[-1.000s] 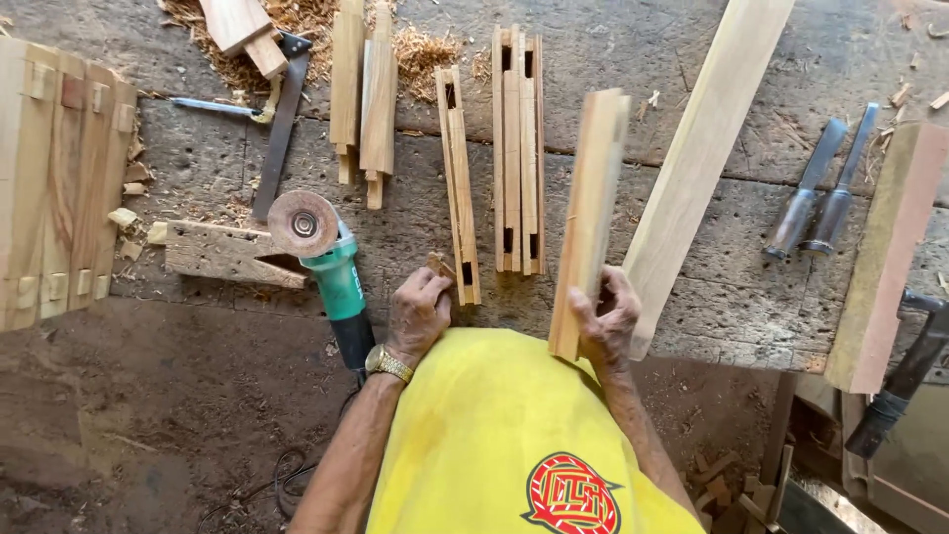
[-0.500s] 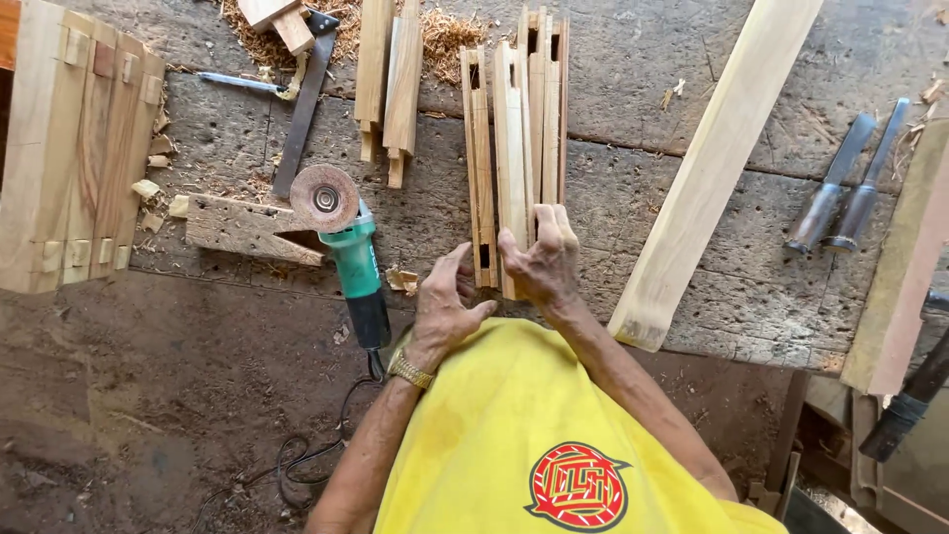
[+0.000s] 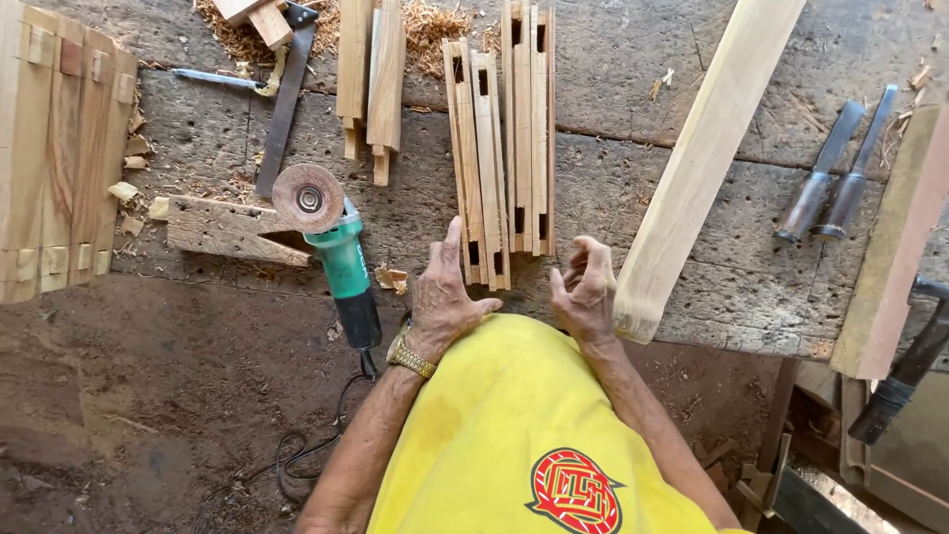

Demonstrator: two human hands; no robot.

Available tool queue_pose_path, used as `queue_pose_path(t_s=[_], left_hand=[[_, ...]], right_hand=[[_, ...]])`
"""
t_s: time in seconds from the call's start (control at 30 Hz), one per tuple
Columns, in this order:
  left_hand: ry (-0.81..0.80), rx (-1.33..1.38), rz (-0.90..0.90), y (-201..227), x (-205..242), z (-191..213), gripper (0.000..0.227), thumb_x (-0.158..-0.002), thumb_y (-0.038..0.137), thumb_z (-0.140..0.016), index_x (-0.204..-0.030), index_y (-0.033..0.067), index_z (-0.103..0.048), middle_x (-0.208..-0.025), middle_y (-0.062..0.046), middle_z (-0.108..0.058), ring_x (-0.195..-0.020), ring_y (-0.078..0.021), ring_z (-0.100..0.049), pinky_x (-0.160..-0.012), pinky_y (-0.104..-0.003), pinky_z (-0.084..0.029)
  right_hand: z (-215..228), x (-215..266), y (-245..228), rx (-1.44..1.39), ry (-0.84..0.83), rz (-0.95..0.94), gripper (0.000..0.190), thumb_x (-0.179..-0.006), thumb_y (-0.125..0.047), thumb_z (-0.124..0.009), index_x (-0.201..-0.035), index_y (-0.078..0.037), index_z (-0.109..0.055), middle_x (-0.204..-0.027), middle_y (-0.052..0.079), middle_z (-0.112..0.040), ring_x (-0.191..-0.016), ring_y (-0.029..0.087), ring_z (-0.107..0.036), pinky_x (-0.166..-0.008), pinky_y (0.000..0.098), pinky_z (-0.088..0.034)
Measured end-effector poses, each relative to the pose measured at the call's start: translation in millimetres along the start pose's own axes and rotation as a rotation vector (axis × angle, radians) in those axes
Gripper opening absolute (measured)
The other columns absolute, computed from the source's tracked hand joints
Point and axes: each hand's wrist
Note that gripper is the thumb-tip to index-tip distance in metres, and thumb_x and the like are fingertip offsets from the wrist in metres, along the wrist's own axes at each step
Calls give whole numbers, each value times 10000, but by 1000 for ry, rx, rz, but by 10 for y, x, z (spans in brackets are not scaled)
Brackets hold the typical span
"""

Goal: The person holds a small wooden frame with a decorative cutout, sets it on the workbench, then sorts and aligns slotted wooden slats, fitting them together by hand to dry-fit the joints of the frame. They lift the assembled slat stack, turn it over, and fit a shaped wooden piece into the slots.

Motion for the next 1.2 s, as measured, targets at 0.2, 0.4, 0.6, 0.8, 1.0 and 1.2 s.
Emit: queue_pose_path(t_s=[0.2, 0.4, 0.6, 0.8, 1.0, 1.2], left_hand=[[73, -232, -159, -203, -131, -317, 1278, -577, 233, -1003, -1613, 126, -261, -1152, -211, -514, -919, -439, -694, -739, -585, -634], [83, -174, -135, -220, -102, -341, 1239, -601, 196, -983, -1589, 38, -252, -1157, -261, -516, -928, -496, -695, -737, -608, -635], [124, -149, -133, -317, -128, -415, 1234, -596, 220, -972, -1595, 63, -264, -1140, -213, -529, -877, -491, -699, -685, -601, -629], [142, -101, -97, -306, -146, -387, 1251, -587, 220, -980, -1599, 76, -257, -1137, -237, -554, -881, -514, -698, -719, -630, -621], [133, -55, -60, -398, -139, -406, 1294, -560, 137, -964, -1620, 111, -222, -1159, -213, -554, -892, -525, -691, -797, -625, -612], [145, 96, -49, -626, -140, -394, 1093, -563, 114, -880, -1550, 116, -410, -1104, -146, -588, -957, -425, -699, -812, -524, -611]], right_hand=[[72, -162, -220, 150, -156, 157, 1051, -678, -92, -941, -1541, 6, -349, -1076, 224, -465, -820, 320, -641, -681, 491, -624], [18, -266, -329, 147, -159, 182, 896, -745, -259, -915, -1494, -86, -454, -1105, 177, -530, -758, 327, -702, -617, 489, -618], [-25, -342, -391, 246, -154, 249, 805, -795, -345, -862, -1478, -135, -491, -1061, 123, -545, -795, 412, -691, -605, 544, -610], [-33, -340, -235, 291, -196, 221, 786, -791, -290, -841, -1486, -200, -484, -1114, 99, -555, -843, 414, -702, -651, 572, -610], [-70, -350, -285, 311, -143, 264, 713, -823, -372, -824, -1431, -158, -520, -1062, 103, -552, -776, 417, -695, -584, 545, -599], [-122, -343, -215, 341, -140, 280, 684, -820, -312, -819, -1416, -139, -534, -1068, 126, -573, -779, 444, -692, -570, 575, -583]])
Point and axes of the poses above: each hand's wrist, its own x-axis away from the middle knuckle, its own z-axis out of the back of the hand, y = z × x
